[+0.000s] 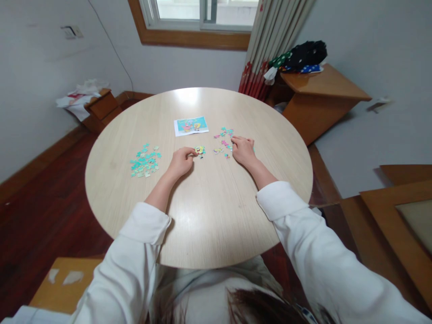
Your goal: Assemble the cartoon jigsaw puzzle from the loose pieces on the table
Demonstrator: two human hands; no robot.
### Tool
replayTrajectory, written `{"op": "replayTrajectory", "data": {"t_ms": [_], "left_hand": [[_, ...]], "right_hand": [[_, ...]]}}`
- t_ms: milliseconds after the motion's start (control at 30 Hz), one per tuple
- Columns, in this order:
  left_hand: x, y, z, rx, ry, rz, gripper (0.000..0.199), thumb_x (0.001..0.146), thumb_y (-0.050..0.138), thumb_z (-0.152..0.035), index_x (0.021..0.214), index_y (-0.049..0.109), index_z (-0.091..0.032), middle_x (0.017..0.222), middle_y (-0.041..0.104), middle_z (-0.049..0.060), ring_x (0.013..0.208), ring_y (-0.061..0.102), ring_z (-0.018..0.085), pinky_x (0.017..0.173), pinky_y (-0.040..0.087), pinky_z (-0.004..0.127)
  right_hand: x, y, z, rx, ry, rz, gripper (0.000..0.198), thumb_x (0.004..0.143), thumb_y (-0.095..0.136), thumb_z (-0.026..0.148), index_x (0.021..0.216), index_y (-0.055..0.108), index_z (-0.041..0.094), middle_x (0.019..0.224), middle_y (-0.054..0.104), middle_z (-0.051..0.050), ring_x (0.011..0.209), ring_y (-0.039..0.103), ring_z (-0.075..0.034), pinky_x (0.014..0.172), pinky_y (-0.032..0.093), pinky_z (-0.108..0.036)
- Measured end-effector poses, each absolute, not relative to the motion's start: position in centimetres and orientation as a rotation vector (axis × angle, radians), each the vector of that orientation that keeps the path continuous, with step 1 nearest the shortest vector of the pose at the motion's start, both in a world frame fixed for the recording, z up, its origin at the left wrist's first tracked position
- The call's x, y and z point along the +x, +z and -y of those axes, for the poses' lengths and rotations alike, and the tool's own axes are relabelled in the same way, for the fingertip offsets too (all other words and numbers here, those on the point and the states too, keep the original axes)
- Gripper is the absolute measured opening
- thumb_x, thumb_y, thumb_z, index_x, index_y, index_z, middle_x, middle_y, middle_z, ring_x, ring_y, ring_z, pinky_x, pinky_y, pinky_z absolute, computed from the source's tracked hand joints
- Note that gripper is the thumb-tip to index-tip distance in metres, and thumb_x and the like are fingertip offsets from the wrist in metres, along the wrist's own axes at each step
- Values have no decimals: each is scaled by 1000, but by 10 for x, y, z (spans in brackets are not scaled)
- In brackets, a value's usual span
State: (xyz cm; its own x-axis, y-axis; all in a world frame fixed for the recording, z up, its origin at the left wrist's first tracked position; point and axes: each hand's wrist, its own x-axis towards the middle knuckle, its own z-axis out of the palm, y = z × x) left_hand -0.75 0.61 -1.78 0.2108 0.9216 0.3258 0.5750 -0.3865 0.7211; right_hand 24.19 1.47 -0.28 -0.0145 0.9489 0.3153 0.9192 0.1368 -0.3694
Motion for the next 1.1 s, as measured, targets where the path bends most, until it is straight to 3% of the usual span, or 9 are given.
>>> {"op": "replayTrajectory", "data": {"t_ms": [1100], "left_hand": [[-7, -9, -2, 2144, 977, -1399, 31, 67, 44, -4, 78, 69, -18, 99, 70, 5, 98, 62, 18, 95, 47, 35]], "right_hand": [[241, -5, -14, -1761, 66, 1945, 37, 81, 35, 12, 97, 68, 20, 124, 61, -12, 114, 51, -26, 93, 26, -46]]}}
